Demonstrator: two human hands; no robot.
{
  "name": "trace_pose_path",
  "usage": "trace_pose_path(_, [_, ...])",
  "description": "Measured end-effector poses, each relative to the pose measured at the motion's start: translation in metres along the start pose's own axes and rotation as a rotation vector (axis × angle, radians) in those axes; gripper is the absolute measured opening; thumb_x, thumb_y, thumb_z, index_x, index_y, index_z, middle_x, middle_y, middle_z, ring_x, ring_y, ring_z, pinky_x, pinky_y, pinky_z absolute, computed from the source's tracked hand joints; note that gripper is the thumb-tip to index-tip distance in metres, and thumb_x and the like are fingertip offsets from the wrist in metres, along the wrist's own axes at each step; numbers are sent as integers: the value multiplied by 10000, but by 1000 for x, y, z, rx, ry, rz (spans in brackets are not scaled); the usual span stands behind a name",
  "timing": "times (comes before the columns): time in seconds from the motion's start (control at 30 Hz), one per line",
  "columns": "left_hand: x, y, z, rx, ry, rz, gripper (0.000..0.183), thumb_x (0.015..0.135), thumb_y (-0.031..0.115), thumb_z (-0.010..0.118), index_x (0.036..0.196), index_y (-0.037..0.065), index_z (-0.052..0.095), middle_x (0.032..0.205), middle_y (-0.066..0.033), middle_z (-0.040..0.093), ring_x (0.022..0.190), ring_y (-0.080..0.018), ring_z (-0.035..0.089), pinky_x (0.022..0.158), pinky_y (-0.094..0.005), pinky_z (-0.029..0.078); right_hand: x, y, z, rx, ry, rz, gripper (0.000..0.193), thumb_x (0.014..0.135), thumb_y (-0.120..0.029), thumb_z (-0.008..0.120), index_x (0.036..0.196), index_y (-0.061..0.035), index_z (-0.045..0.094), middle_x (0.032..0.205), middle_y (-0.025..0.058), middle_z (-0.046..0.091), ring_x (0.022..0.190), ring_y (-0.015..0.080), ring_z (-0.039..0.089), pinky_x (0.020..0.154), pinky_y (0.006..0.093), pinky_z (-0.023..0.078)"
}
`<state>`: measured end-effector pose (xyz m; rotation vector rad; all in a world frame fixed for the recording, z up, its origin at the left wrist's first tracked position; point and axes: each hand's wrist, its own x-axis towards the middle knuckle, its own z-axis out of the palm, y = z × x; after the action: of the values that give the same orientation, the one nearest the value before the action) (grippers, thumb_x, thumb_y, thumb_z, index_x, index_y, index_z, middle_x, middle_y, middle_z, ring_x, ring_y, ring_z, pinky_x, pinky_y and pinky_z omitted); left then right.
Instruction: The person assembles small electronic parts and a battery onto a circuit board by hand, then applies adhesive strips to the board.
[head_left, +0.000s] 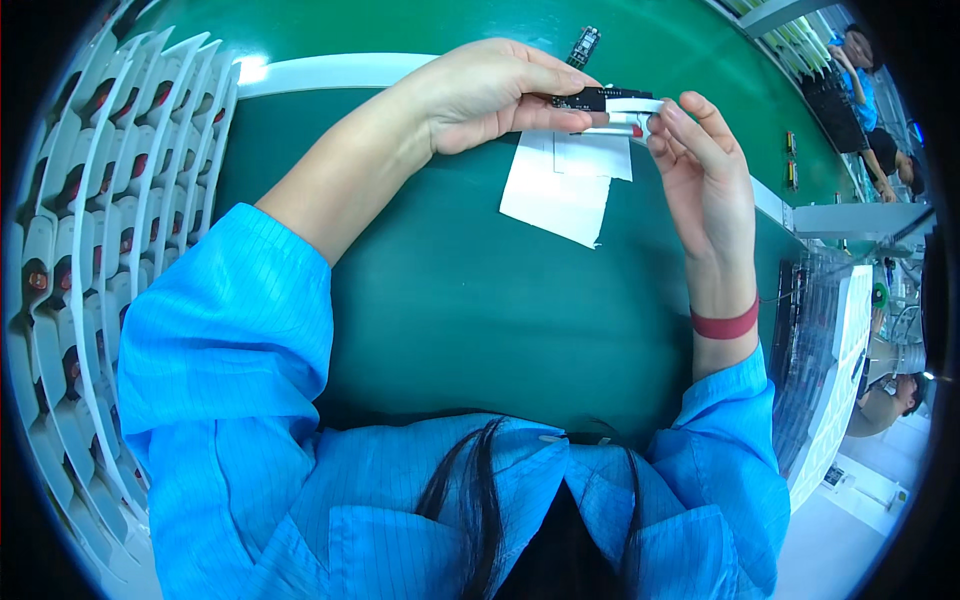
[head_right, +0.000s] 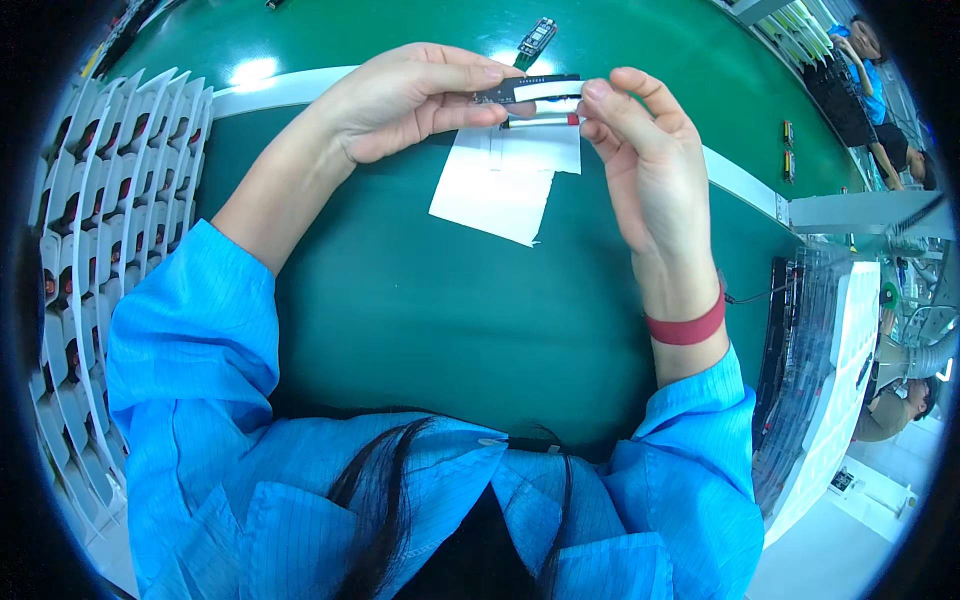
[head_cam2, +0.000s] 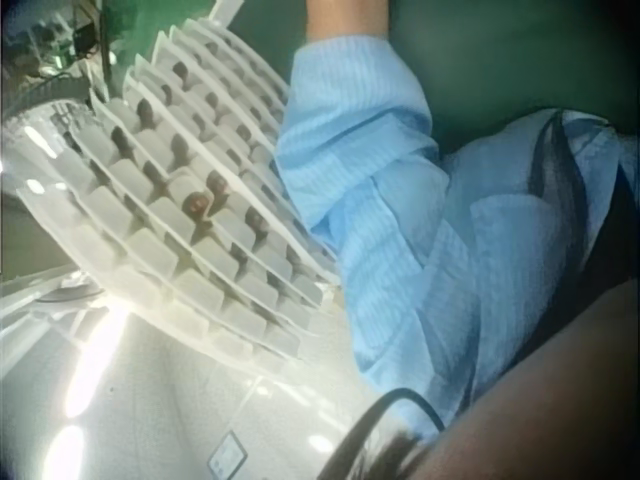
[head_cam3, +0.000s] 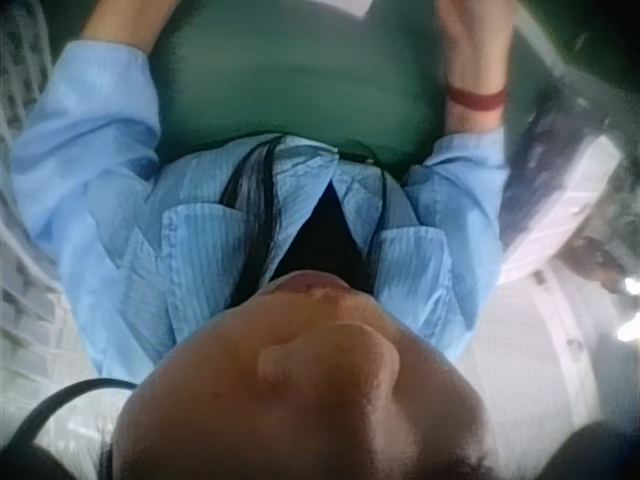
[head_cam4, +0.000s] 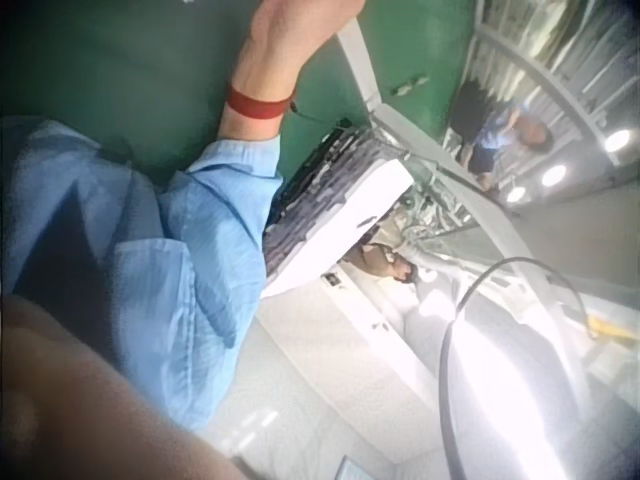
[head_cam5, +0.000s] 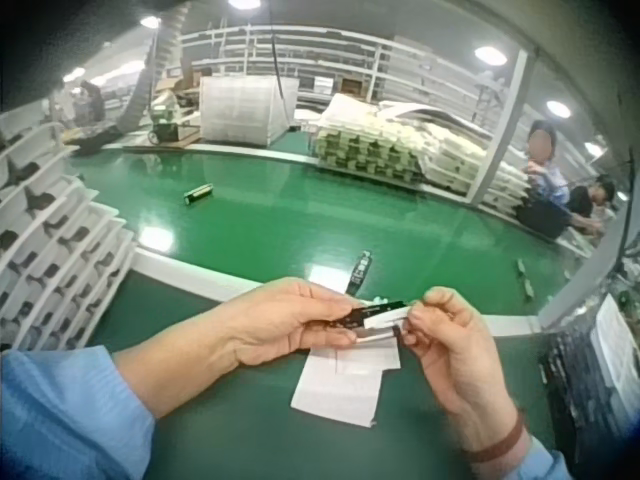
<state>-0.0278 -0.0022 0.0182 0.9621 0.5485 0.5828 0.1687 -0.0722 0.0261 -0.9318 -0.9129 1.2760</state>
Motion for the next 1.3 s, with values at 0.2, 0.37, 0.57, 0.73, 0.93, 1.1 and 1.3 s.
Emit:
trace_pose_path(0.2, [2,-16,7,-83,64,17,317,886,97,484,1073,-159,479,1053,-239,547,969,-220,588,854,-228,501,6,12,-2,-157,42,-157,220,770,-23,642,941,-3,505,805,70,611,689,89,526,642,198,399])
trace_pose_path(0.37, [4,-20,10,-117,86,45,313,893,87,460,1068,-173,470,1049,-239,546,1003,-242,574,904,-251,473,6,20,-4,-153,62,-139,197,765,-10,642,912,-7,511,811,70,610,692,94,534,643,206,408])
trace_pose_path(0.57, [4,-20,10,-61,86,56,296,890,85,460,1060,-157,489,1042,-228,554,995,-232,581,908,-257,469,7,23,-3,-171,74,-158,195,770,-14,639,915,3,510,813,78,608,700,124,570,673,231,451])
trace_pose_path(0.73, [3,-21,11,-53,84,66,278,882,101,487,1038,-126,525,996,-204,582,950,-206,599,878,-245,482,5,23,1,-238,81,-261,194,764,17,631,905,32,499,828,108,591,711,141,578,666,231,481])
trace_pose_path(0.93, [2,-28,17,27,143,89,250,850,121,556,998,-80,575,935,-158,615,864,-158,619,820,-216,500,3,25,3,-291,110,-275,196,753,19,636,890,34,496,819,106,583,725,134,564,655,230,480])
trace_pose_path(1.1, [0,-30,25,54,251,117,232,838,93,562,988,-83,579,932,-164,617,827,-165,628,793,-224,513,4,24,2,-355,110,-309,199,745,16,641,882,29,498,823,104,584,741,132,562,663,228,477])
trace_pose_path(1.3, [-2,-33,23,172,223,216,253,837,117,568,987,-86,574,907,-163,631,764,-147,637,698,-209,533,9,21,-2,-711,187,-499,222,744,8,647,919,36,512,827,102,591,746,137,571,675,227,478])
